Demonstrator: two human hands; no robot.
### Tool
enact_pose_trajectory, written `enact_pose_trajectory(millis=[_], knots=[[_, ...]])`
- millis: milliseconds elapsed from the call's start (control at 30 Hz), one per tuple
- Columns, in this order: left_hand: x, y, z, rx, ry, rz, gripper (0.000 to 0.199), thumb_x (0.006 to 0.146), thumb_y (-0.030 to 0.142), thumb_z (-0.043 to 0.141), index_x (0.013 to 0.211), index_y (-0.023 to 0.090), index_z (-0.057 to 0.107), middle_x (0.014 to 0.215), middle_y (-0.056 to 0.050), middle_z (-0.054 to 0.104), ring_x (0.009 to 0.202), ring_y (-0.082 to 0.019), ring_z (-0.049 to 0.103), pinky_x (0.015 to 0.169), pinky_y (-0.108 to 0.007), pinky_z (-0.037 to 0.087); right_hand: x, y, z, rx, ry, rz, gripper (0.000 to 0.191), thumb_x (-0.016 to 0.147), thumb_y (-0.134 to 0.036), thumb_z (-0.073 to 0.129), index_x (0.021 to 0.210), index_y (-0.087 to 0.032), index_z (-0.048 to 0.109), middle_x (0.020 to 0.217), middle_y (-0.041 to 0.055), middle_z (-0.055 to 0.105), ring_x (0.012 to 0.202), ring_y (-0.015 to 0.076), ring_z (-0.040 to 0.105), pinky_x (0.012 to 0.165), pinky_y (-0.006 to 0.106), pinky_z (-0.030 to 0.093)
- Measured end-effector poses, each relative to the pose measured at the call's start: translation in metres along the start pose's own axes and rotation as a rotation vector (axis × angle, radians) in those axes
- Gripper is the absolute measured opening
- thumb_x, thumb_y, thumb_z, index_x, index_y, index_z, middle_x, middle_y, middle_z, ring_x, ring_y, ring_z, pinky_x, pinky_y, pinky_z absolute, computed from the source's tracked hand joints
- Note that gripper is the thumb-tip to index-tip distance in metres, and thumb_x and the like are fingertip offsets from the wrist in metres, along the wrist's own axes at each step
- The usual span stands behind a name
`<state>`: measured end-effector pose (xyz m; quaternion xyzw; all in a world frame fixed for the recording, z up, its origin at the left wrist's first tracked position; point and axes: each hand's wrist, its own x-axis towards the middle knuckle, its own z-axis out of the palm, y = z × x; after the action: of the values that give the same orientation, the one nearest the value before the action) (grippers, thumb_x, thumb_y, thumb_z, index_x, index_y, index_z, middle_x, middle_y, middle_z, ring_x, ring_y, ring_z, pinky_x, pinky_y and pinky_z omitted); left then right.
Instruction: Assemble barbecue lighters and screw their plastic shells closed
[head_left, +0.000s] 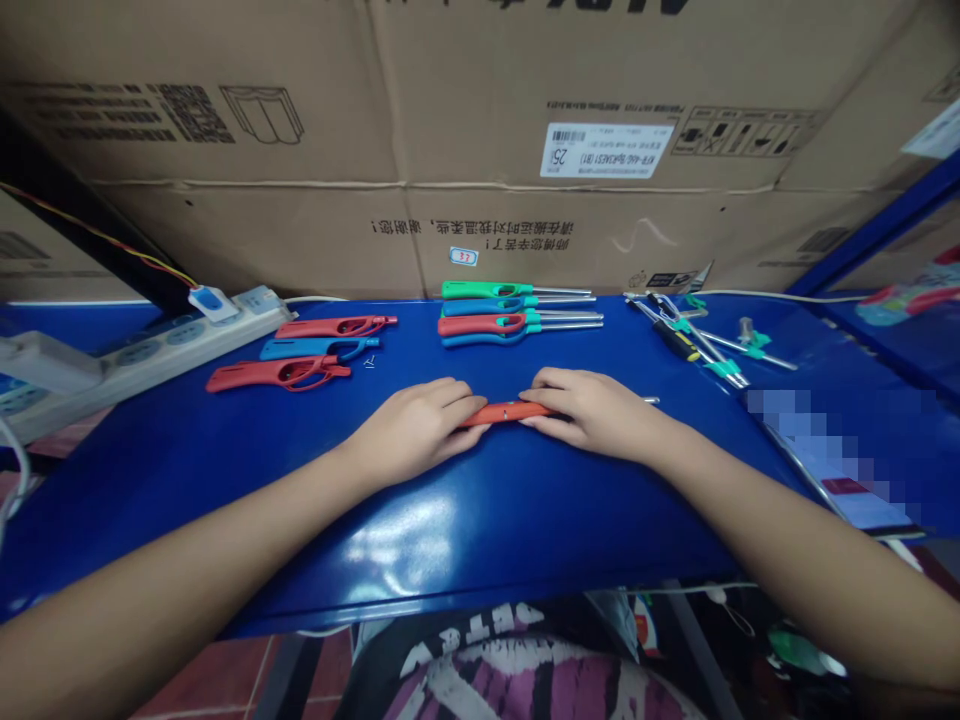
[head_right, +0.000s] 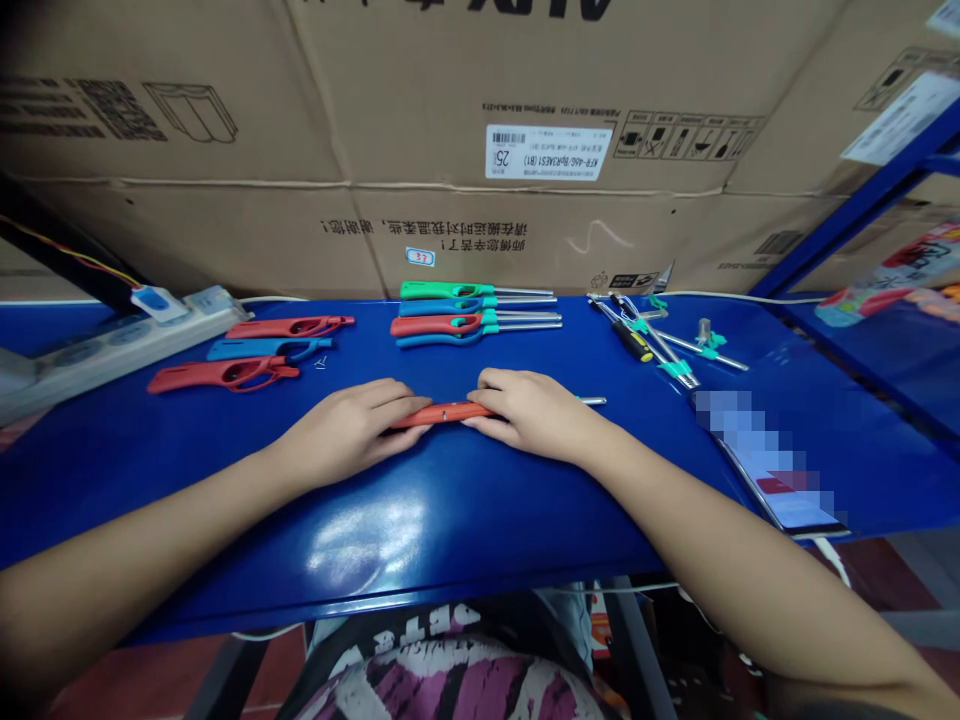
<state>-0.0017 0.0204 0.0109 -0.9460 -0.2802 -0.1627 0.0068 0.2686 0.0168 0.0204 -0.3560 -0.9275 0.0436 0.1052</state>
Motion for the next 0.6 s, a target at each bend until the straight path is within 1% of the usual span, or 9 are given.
enact_pose_trajectory(millis=[100,200,333,433,533,600], knots=[[-0.0003,-0.0031,0.0032,-0.13,0.014,-0.021,0.029,0.105,0.033,0.046,0.117,0.014,0.065,0.101,-0.009,0.068,0.094,-0.021,0.064,0.084,-0.032,0.052,-0.0007,0.0013,-0.0011,0.024,0.028,-0.029,0.036,0.105,-0.041,0.044,0.1,-0.016,0.071,0.095,0.0076,0.068,0.082,0.0189,0.063,0.071,0.03,0.045],[-0.0007,-0.0021,0.0032,-0.18,0.01,-0.038,0.028,0.105,0.031,0.043,0.112,0.013,0.064,0.098,-0.009,0.067,0.09,-0.021,0.062,0.081,-0.032,0.051,-0.0013,-0.0009,0.0001,-0.013,0.058,-0.05,0.039,0.105,-0.042,0.042,0.094,-0.017,0.07,0.087,0.0057,0.067,0.077,0.0176,0.061,0.066,0.029,0.041],[0.0004,-0.0004,0.0027,-0.159,0.016,-0.079,0.028,0.105,0.032,0.042,0.108,0.014,0.063,0.098,-0.009,0.067,0.087,-0.022,0.061,0.078,-0.033,0.049,-0.0013,-0.0031,0.0014,0.01,0.07,0.017,0.036,0.104,-0.044,0.046,0.094,-0.018,0.07,0.091,0.0049,0.07,0.076,0.0165,0.063,0.064,0.028,0.04],[0.0026,-0.0019,0.0025,-0.175,0.023,-0.122,0.031,0.105,0.035,0.04,0.105,0.014,0.063,0.096,-0.009,0.066,0.085,-0.022,0.061,0.076,-0.033,0.049,-0.0019,0.0001,-0.0015,0.049,0.111,0.096,0.03,0.101,-0.044,0.053,0.1,-0.02,0.07,0.096,0.0048,0.074,0.083,0.0182,0.067,0.067,0.028,0.043],[0.0042,-0.0039,0.0023,-0.302,0.022,-0.184,0.036,0.107,0.038,0.036,0.101,0.015,0.064,0.09,-0.006,0.065,0.083,-0.02,0.062,0.075,-0.031,0.05,-0.0038,0.0043,-0.0063,0.037,0.139,0.155,0.023,0.1,-0.038,0.057,0.107,-0.021,0.07,0.103,0.0051,0.076,0.092,0.0215,0.07,0.073,0.03,0.045],[0.0043,-0.0046,0.0024,-0.391,0.024,-0.201,0.036,0.107,0.038,0.035,0.103,0.016,0.064,0.092,-0.005,0.066,0.085,-0.019,0.064,0.078,-0.031,0.05,-0.0048,0.0049,-0.0083,0.011,0.121,0.171,0.023,0.1,-0.039,0.056,0.105,-0.022,0.07,0.101,0.0049,0.077,0.09,0.0225,0.071,0.072,0.031,0.045]])
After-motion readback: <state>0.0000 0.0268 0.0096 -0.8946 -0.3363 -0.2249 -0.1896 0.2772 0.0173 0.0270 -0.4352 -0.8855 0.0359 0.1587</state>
